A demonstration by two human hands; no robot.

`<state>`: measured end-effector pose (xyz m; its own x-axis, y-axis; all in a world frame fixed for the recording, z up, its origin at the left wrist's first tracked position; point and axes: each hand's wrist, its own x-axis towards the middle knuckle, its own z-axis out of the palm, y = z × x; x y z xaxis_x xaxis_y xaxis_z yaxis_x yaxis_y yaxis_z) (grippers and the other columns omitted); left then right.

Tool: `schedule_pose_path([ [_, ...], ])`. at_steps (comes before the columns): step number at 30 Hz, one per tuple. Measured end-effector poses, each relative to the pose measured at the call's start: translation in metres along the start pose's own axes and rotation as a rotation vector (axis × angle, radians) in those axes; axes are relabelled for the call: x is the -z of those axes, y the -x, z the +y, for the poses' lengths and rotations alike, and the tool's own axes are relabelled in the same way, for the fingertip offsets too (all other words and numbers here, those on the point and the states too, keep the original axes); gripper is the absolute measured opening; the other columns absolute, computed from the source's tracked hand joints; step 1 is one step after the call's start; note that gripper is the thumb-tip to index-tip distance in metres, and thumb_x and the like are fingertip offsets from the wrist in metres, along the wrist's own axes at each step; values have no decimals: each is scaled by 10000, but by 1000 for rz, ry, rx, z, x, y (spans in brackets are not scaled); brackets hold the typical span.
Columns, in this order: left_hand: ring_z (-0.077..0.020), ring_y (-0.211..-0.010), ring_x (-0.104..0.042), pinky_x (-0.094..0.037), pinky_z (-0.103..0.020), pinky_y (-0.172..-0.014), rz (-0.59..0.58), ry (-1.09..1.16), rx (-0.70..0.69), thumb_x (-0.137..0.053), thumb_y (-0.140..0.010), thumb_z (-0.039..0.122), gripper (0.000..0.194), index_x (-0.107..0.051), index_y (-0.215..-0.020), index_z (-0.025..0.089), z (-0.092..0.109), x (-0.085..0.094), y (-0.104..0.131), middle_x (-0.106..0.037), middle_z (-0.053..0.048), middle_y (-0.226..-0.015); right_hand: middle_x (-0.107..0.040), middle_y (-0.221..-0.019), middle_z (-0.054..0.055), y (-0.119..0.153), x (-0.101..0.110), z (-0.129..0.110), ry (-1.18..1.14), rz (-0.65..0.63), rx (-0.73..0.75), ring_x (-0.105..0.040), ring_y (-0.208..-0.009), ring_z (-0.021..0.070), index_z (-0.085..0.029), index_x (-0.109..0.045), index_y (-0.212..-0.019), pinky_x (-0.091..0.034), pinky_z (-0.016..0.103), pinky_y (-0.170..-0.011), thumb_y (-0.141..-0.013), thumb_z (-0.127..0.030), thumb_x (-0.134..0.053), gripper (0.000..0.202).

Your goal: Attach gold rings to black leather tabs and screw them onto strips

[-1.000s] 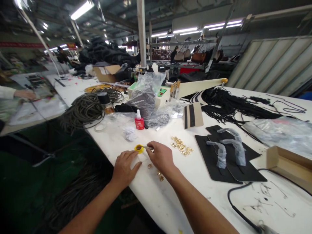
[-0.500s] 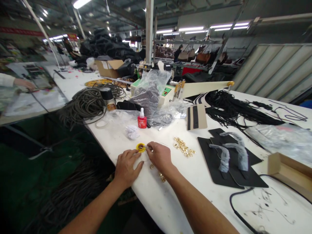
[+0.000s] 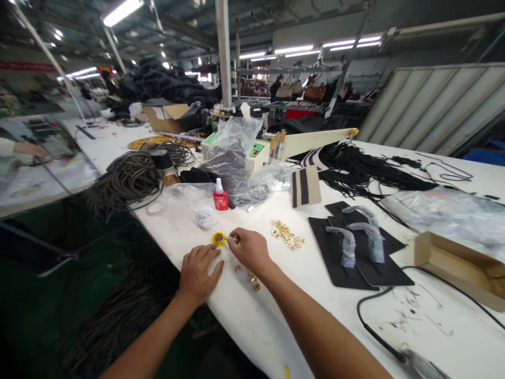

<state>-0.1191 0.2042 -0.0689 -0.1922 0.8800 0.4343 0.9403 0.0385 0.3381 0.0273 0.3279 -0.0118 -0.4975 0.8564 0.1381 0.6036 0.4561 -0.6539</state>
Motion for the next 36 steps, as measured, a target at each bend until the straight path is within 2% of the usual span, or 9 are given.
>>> schedule_pose_path([
  [7, -324, -1193, -631, -514, -535, -1039, 165, 102, -94, -599, -986, 271, 238, -680, -1200, 206, -5, -3, 7, -687, -145, -1275, -732, -746, 5, 41, 30, 13, -1029, 60, -287, -587, -545, 112, -179, -724, -1019, -422, 240, -540, -807, -426, -776, 329],
  [9, -300, -1179, -638, -519, -510, -1068, 189, 188, -120, -598, -995, 279, 231, -670, -1206, 216, 3, 2, 5, -688, -130, -1222, -724, -744, 2, 61, 45, 20, -1208, 134, -306, -565, -534, 103, -186, -719, -1026, -401, 234, -526, -794, -448, -802, 359],
  [11, -268, -1126, -661, -542, -473, -1046, 133, 259, -132, -597, -1001, 289, 225, -665, -1208, 236, 20, 5, -4, -698, -101, -1191, -703, -733, -6, 82, 63, 31, -1309, 238, -320, -545, -529, 94, -190, -723, -1013, -384, 231, -519, -791, -446, -821, 353],
  [15, -199, -903, -685, -591, -392, -888, -151, 280, -159, -596, -989, 300, 256, -668, -1226, 237, 72, -7, -43, -696, -71, -1188, -639, -730, -28, 110, 94, 63, -1416, 459, -363, -512, -528, 83, -194, -732, -1025, -358, 232, -499, -763, -420, -860, 368],
  [20, -174, -863, -696, -580, -337, -860, -299, 187, -236, -652, -944, 273, 324, -691, -1266, 262, 120, -57, -102, -694, -40, -1193, -615, -726, -35, 118, 105, 101, -1473, 582, -451, -494, -533, 83, -189, -728, -1048, -364, 236, -500, -702, -390, -906, 437],
  [23, -194, -926, -697, -564, -337, -893, -348, 119, -264, -661, -941, 279, 334, -706, -1271, 257, 130, -81, -123, -688, -53, -1206, -605, -682, -40, 116, 102, 111, -1468, 573, -491, -497, -539, 83, -174, -726, -1032, -358, 224, -507, -692, -399, -910, 447],
  [26, -215, -991, -686, -547, -341, -920, -380, 74, -279, -665, -932, 251, 255, -751, -1172, 241, 132, -93, -134, -695, -58, -1136, -600, -661, -42, 114, 101, 114, -1483, 548, -510, -497, -536, 83, -163, -725, -1025, -350, 219, -509, -700, -416, -898, 446],
  [31, -207, -973, -679, -533, -328, -884, -387, 61, -279, -627, -961, 265, 184, -770, -1076, 254, 132, -96, -134, -684, -46, -1070, -607, -652, -39, 114, 101, 114, -1502, 532, -503, -494, -524, 83, -157, -734, -1021, -348, 224, -502, -698, -412, -893, 441],
  [36, -194, -961, -681, -517, -314, -859, -329, 88, -263, -617, -965, 272, 129, -732, -1013, 237, 141, -88, -125, -692, -46, -1105, -600, -624, -42, 114, 101, 115, -1503, 552, -486, -490, -506, 84, -147, -732, -999, -335, 224, -492, -690, -415, -897, 441],
])
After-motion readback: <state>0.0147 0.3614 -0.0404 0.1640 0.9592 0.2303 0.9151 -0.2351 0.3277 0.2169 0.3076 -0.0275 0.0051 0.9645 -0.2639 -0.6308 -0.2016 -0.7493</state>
